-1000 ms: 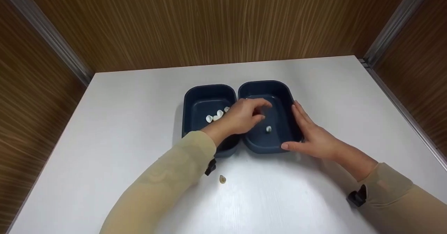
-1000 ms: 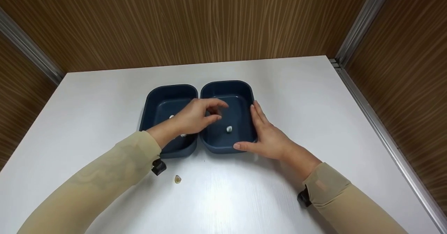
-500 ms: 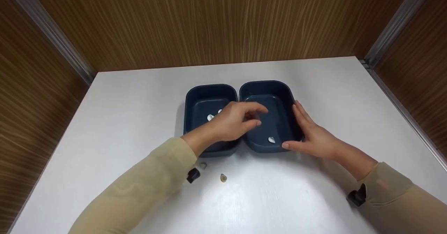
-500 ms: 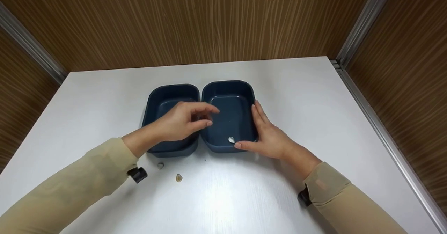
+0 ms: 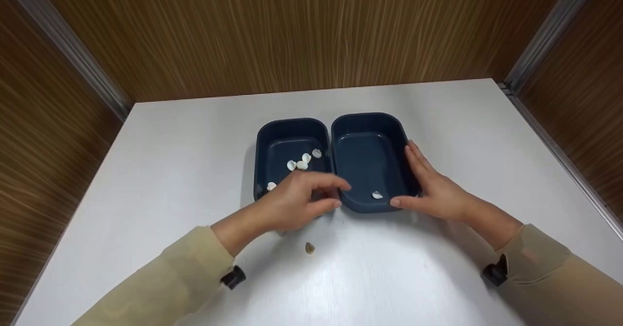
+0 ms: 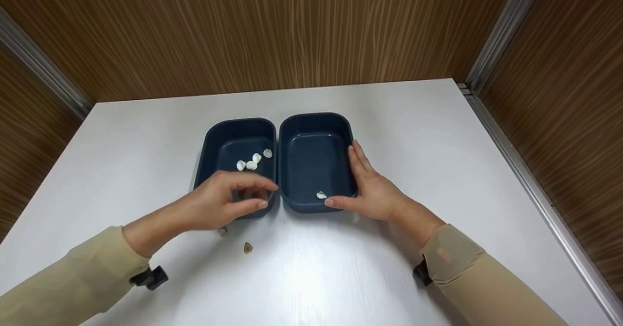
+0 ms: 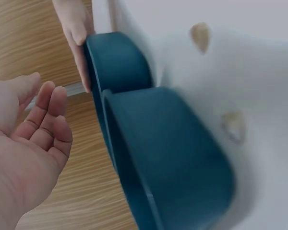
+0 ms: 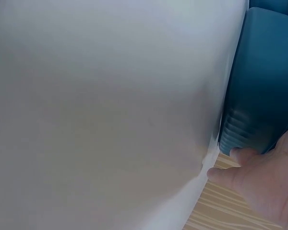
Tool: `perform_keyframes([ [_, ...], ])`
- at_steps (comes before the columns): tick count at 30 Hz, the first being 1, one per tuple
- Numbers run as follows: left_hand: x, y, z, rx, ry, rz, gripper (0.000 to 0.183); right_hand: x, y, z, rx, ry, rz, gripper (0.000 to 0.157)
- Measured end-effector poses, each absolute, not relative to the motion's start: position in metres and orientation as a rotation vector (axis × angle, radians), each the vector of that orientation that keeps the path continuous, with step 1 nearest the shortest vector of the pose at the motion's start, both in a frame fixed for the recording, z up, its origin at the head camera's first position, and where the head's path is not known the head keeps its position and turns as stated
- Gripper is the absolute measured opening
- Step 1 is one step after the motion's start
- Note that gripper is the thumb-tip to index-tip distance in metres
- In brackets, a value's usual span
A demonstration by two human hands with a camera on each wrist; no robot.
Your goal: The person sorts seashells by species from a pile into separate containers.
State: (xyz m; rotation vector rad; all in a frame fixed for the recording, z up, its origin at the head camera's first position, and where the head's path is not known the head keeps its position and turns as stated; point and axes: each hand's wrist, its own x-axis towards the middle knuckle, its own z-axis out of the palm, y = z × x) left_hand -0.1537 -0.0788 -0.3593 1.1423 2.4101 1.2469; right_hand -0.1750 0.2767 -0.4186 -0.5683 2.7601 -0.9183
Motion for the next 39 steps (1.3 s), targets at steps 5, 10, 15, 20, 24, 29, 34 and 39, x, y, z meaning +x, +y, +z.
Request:
perform_keyframes([
  [5, -0.138, -0.09, -0.376, 1.107, 2.371, 1.229, 0.03, -0.175, 0.277, -0.419, -0.564, 2.76, -0.918, 0.122],
  [10, -0.126, -0.099, -0.391, 1.053, 2.338, 1.198, 0.029, -0.175, 0.276, -0.419, -0.563, 2.766, -0.906, 0.122],
  [15, -0.113, -0.106, -0.399, 1.126, 2.356, 1.133, 0.028, -0.174, 0.275, -0.418, -0.561, 2.768, -0.894, 0.122],
  [20, -0.106, -0.114, -0.407, 1.128, 2.355, 1.124, 0.027, -0.175, 0.276, -0.417, -0.562, 2.771, -0.897, 0.122],
  [24, -0.103, -0.121, -0.418, 1.096, 2.361, 1.139, 0.025, -0.177, 0.277, -0.419, -0.571, 2.764, -0.901, 0.122],
  [29, -0.101, -0.128, -0.427, 1.042, 2.403, 1.087, 0.025, -0.178, 0.277, -0.42, -0.58, 2.762, -0.904, 0.121],
  [34, -0.101, -0.13, -0.436, 1.033, 2.462, 1.036, 0.025, -0.178, 0.277, -0.42, -0.582, 2.764, -0.911, 0.121],
  [39, -0.101, -0.128, -0.446, 1.03, 2.512, 1.08, 0.022, -0.178, 0.277, -0.421, -0.586, 2.766, -0.91, 0.122],
])
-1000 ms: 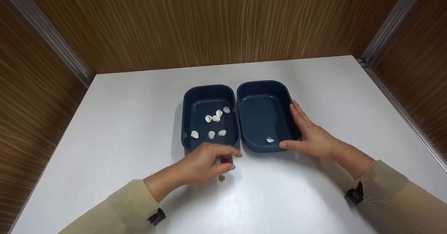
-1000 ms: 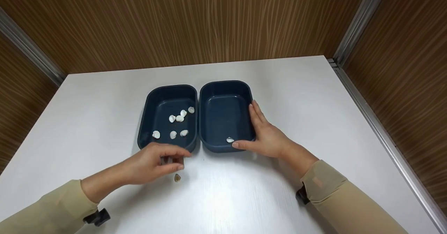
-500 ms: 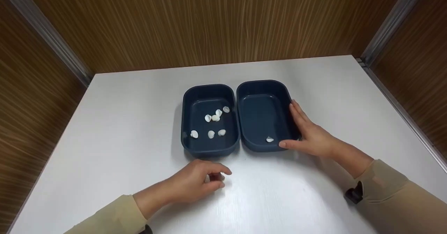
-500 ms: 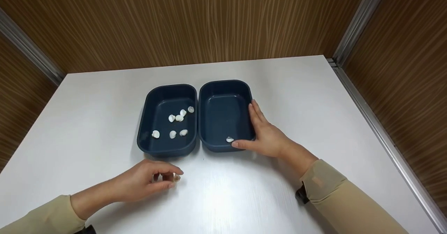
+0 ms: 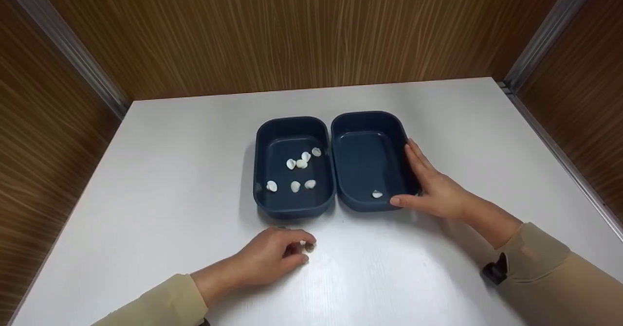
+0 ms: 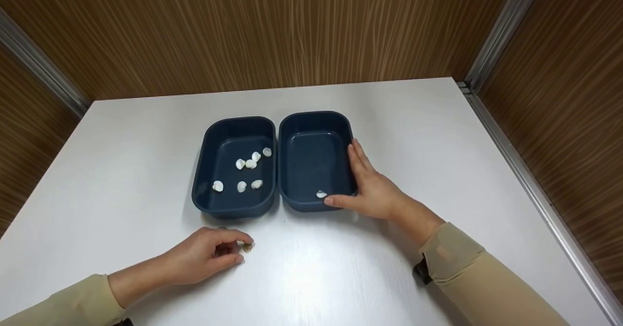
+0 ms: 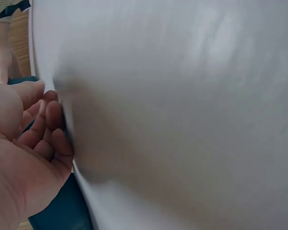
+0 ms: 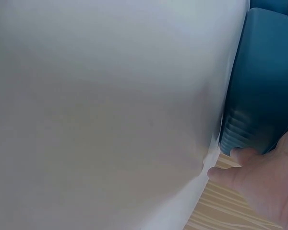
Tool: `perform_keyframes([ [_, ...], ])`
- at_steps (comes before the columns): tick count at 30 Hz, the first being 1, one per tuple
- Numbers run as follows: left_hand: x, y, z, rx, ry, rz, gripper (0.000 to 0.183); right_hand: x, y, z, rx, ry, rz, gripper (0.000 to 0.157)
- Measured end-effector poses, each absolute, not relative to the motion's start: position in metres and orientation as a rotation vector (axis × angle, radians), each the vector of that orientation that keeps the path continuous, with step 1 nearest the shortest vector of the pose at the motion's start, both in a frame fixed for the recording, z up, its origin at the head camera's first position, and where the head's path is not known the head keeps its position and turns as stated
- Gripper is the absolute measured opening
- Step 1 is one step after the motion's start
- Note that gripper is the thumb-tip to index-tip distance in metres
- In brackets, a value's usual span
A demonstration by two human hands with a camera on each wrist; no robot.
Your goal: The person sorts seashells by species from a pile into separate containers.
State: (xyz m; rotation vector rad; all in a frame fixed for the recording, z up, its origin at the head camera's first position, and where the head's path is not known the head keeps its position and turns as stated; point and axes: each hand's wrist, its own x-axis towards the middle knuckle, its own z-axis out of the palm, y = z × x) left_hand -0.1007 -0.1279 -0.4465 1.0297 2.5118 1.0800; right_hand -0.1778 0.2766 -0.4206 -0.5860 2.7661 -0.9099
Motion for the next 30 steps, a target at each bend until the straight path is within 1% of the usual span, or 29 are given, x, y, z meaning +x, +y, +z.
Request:
perform_keyframes([
  [9, -0.101, -0.125, -0.456, 0.969, 2.563, 1.139, 0.021, -0.178, 0.276, -0.421, -0.583, 2.762, -0.914, 0.122],
  [16, -0.101, -0.124, -0.458, 1.004, 2.59, 1.169, 0.02, -0.177, 0.277, -0.42, -0.591, 2.768, -0.915, 0.121],
  [30, -0.101, -0.122, -0.46, 0.96, 2.589, 1.195, 0.011, -0.178, 0.277, -0.421, -0.614, 2.781, -0.923, 0.122],
])
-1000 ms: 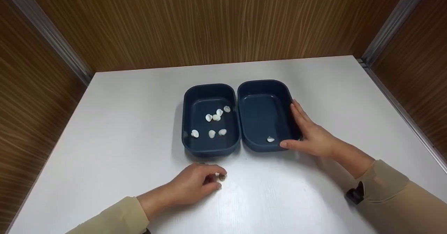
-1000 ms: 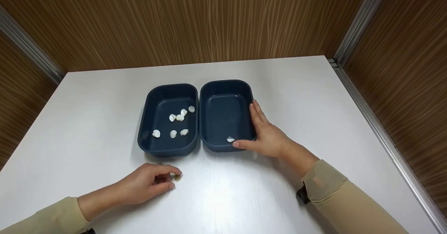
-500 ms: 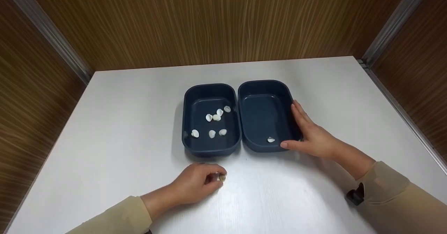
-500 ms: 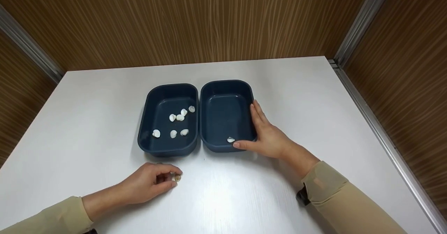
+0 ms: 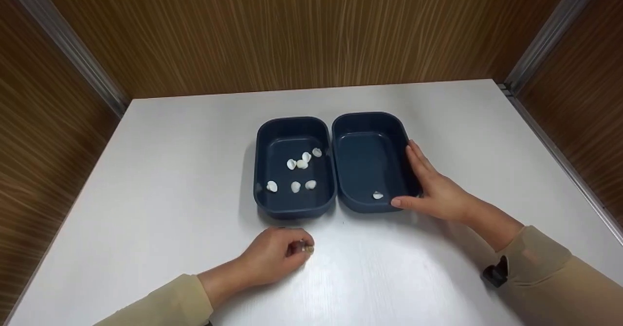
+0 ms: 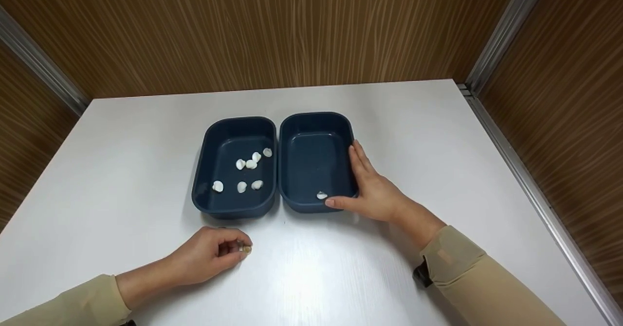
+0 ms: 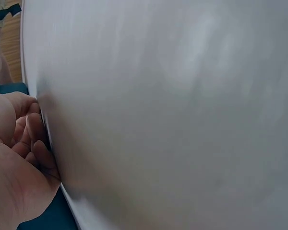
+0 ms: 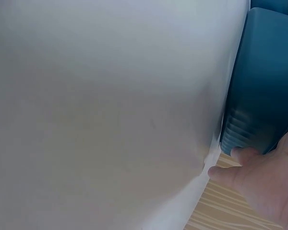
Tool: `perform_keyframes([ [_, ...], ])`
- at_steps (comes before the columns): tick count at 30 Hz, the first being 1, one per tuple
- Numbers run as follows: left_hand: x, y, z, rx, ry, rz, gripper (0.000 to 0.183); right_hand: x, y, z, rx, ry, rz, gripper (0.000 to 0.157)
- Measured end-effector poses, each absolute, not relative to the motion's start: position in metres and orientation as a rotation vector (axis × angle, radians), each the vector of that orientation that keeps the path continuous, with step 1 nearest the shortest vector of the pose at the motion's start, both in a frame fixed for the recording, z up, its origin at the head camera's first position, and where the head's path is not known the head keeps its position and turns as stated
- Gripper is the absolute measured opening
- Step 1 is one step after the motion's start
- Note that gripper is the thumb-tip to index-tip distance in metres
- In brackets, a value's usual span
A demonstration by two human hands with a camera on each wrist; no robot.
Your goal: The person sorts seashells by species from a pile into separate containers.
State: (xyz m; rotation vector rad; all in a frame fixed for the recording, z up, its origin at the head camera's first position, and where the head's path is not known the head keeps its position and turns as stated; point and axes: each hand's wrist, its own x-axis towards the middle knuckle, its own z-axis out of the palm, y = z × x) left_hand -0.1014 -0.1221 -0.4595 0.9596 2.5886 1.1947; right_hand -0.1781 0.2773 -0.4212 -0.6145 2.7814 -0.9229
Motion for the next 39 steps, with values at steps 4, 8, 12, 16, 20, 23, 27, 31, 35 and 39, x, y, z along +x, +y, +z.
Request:
perform_keyframes([
  [4, -0.1014, -0.1219, -0.4597, 0.963, 2.598, 1.19, 0.01, -0.178, 0.2772, -0.4215, -0.615, 2.784, -0.919, 0.121],
  [8, -0.1011, -0.1222, -0.4595, 0.957, 2.599, 1.191, 0.008, -0.1779, 0.2768, -0.4219, -0.613, 2.788, -0.911, 0.121],
  [12, -0.1006, -0.1218, -0.4585, 0.941, 2.6, 1.174, 0.007, -0.1772, 0.2763, -0.4211, -0.595, 2.782, -0.908, 0.121],
  [16, -0.0989, -0.1207, -0.4571, 0.96, 2.619, 1.13, 0.008, -0.176, 0.2759, -0.4205, -0.582, 2.779, -0.893, 0.122],
  [20, -0.0966, -0.1201, -0.4551, 0.994, 2.642, 1.115, 0.01, -0.1759, 0.2755, -0.4198, -0.573, 2.78, -0.887, 0.122],
  [23, -0.0961, -0.1201, -0.4529, 1.027, 2.647, 1.117, 0.011, -0.1761, 0.2758, -0.4195, -0.567, 2.781, -0.889, 0.122],
  [27, -0.0976, -0.12, -0.4511, 1.113, 2.643, 1.075, 0.012, -0.1763, 0.2761, -0.42, -0.565, 2.782, -0.891, 0.122],
  [31, -0.0989, -0.1198, -0.4513, 1.184, 2.645, 1.003, 0.013, -0.1768, 0.2763, -0.4208, -0.569, 2.782, -0.884, 0.121],
  [35, -0.0998, -0.1196, -0.4522, 1.195, 2.654, 0.99, 0.014, -0.1773, 0.2763, -0.421, -0.576, 2.785, -0.875, 0.121],
  [39, -0.1002, -0.119, -0.4522, 1.162, 2.659, 1.003, 0.012, -0.1777, 0.2763, -0.4206, -0.583, 2.79, -0.871, 0.121],
])
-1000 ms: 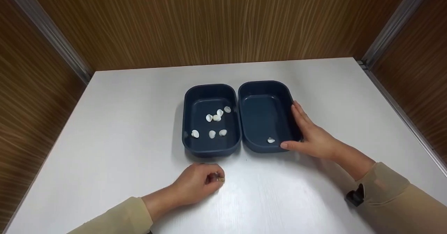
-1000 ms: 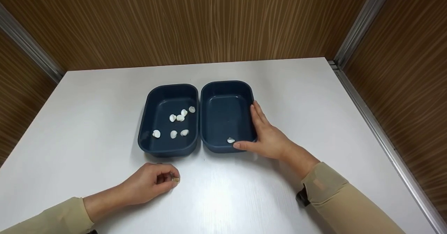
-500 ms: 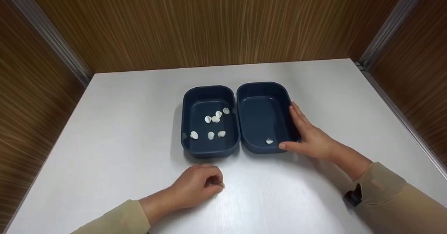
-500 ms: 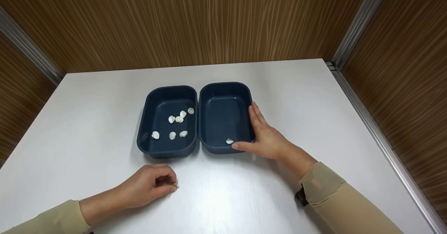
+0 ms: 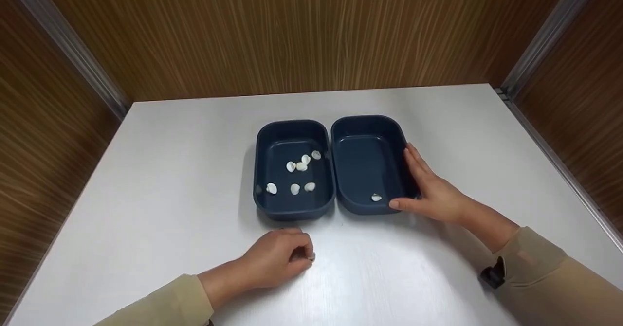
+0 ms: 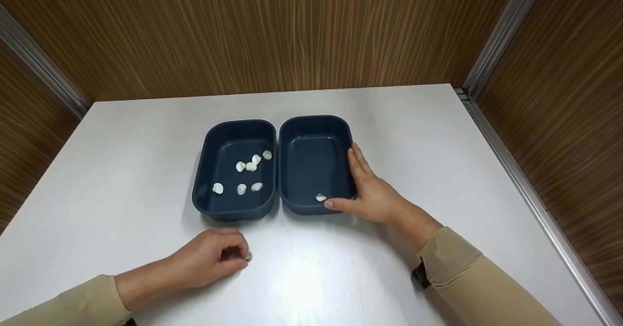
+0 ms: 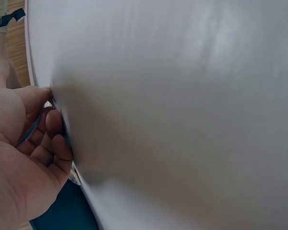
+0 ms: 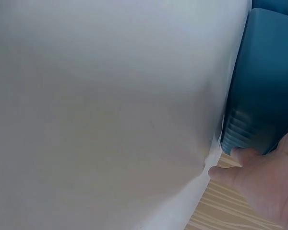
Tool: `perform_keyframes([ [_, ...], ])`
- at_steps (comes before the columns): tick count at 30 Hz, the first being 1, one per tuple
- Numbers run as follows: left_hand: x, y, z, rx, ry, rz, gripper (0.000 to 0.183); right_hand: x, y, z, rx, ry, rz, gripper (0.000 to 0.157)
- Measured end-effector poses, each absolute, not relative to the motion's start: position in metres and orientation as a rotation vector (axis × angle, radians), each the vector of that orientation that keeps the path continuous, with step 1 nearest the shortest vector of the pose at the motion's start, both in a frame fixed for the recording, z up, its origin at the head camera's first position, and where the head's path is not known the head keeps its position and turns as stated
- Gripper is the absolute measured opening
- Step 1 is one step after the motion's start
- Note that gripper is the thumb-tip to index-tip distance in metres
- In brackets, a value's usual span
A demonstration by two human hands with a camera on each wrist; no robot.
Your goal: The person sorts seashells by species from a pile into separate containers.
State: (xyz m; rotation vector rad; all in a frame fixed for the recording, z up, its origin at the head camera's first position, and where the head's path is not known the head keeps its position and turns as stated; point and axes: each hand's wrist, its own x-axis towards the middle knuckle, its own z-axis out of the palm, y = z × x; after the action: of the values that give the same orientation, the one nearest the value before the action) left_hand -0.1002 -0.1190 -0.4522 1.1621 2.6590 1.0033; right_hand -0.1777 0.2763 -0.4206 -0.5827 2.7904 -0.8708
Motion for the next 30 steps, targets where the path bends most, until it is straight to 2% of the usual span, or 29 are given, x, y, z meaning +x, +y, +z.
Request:
perform_keyframes([
  [6, -0.1, -0.118, -0.451, 1.15, 2.659, 0.978, 0.02, -0.177, 0.277, -0.42, -0.592, 2.779, -0.896, 0.12],
  [14, -0.102, -0.118, -0.452, 1.185, 2.655, 0.933, 0.011, -0.177, 0.277, -0.421, -0.609, 2.784, -0.902, 0.12],
  [30, -0.106, -0.112, -0.431, 1.256, 2.577, 0.89, 0.01, -0.177, 0.277, -0.42, -0.603, 2.791, -0.879, 0.12],
])
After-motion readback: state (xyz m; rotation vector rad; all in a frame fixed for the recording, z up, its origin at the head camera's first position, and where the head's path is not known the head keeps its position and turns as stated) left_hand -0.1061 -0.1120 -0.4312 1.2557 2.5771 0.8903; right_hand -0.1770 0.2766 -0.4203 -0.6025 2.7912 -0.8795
